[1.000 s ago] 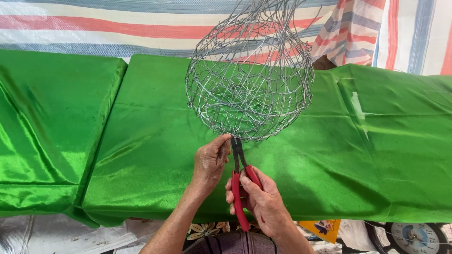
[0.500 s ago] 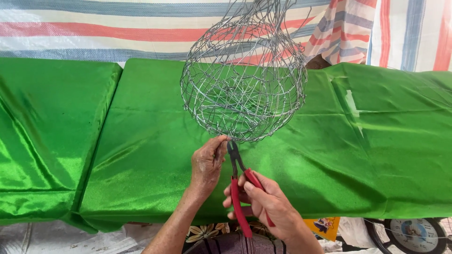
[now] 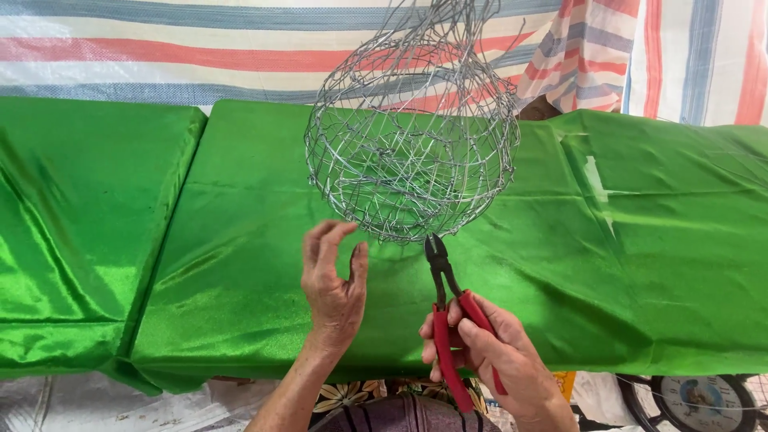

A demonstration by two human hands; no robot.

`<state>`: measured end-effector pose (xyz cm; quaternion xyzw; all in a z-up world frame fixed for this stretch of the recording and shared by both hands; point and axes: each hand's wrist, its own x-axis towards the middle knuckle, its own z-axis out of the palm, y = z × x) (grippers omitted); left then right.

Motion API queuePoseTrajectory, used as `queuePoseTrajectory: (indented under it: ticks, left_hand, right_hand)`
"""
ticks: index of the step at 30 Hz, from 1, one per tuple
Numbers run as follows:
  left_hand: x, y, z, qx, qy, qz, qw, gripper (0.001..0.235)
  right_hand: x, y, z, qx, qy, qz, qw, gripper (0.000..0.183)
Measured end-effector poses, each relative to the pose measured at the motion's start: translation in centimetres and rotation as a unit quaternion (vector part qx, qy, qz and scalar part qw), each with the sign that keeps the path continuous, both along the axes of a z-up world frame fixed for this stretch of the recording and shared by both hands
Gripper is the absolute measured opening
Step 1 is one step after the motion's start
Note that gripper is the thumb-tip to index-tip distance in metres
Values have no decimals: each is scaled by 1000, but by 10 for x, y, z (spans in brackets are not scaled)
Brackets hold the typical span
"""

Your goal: Using wire cutters to snip individual wires of a wire mesh structure

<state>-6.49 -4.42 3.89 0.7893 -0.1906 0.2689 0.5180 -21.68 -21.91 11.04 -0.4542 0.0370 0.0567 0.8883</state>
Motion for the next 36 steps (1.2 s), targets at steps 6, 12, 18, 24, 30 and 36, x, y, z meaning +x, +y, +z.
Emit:
queuePoseTrajectory:
  ticks: [6, 12, 18, 24, 30, 36]
  left_hand:
    - [10, -9, 19, 37, -116, 37, 992, 13]
    - [21, -14, 36, -28, -99, 22, 994, 43]
    - [36, -19, 34, 60, -73, 39, 995, 62]
    - [41, -30, 28, 85, -50, 51, 994, 53]
    - [41, -32, 25, 51, -56, 27, 997, 49]
    - [47, -34, 4, 64, -50, 53, 995, 53]
  right_hand:
    - [6, 10, 6, -6, -19, 13, 1000, 18]
    - [-1, -17, -6, -87, -33, -73, 993, 18]
    - [2, -30, -10, -105, -11, -135, 985, 16]
    - [-2, -24, -7, -112, 2, -79, 991, 15]
    - [3, -14, -5, -44, -12, -28, 999, 17]
    - [13, -13, -3, 10, -25, 10, 1000, 19]
